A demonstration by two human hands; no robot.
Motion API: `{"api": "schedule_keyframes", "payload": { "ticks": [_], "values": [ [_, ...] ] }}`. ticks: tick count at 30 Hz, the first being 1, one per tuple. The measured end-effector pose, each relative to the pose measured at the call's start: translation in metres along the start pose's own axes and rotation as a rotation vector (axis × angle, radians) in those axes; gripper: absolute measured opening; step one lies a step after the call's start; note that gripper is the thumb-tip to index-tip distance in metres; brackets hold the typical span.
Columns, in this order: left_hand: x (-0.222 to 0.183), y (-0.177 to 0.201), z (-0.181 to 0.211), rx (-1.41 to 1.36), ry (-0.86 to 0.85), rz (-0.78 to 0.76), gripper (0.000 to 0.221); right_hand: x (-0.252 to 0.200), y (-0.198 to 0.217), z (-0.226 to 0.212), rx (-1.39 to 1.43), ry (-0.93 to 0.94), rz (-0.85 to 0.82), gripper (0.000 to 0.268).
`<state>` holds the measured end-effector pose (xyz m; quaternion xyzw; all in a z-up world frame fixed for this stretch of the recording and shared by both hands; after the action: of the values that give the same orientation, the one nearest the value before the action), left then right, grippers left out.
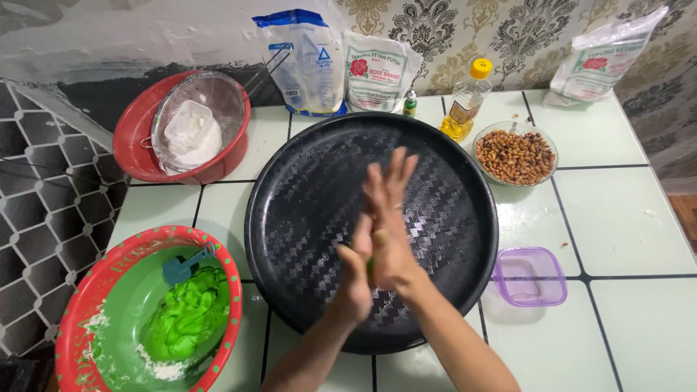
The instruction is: Shaping green dough into small balls and placing them on a baking tray
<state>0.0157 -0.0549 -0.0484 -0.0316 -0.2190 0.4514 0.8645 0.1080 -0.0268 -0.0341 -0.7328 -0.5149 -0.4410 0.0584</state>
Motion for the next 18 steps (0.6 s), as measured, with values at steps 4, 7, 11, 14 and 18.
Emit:
{"api": "schedule_keyframes", "payload": {
  "ticks": [4,7,11,14,18],
  "values": [
    [0.032,-0.007,-0.016,-0.168,-0.174,0.009,0.077,-0.021,-0.020,-0.018,0.051,-0.143,-0.063,0.084],
    [0.020,0.008,-0.086,-0.408,-0.412,0.035,0.076,-0.009,-0.008,-0.007,-0.065,-0.113,0.001,0.087],
    [-0.008,0.017,-0.104,-0.622,0.154,0.123,0.067,0.003,0.002,0.022,-0.365,-0.024,0.074,0.087],
    [0.021,0.009,-0.003,-0.712,0.145,0.223,0.071,-0.040,-0.029,0.055,-0.450,-0.006,-0.030,0.081],
    [0.042,0.021,0.011,-0.419,0.066,0.218,0.070,-0.046,-0.064,0.041,-1.499,-0.216,-0.211,0.078]
  ]
}}
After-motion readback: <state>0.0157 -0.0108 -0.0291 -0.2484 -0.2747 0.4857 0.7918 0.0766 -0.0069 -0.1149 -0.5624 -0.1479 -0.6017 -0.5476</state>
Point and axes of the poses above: each hand's wrist, its own x-axis towards the middle knuckle, its own y-axis out of the back of the hand, z = x × y, the point moved 1 cm from there along x, towards the middle knuckle, and after that the axes turned 11 degrees about -x, right-handed, at the moved point
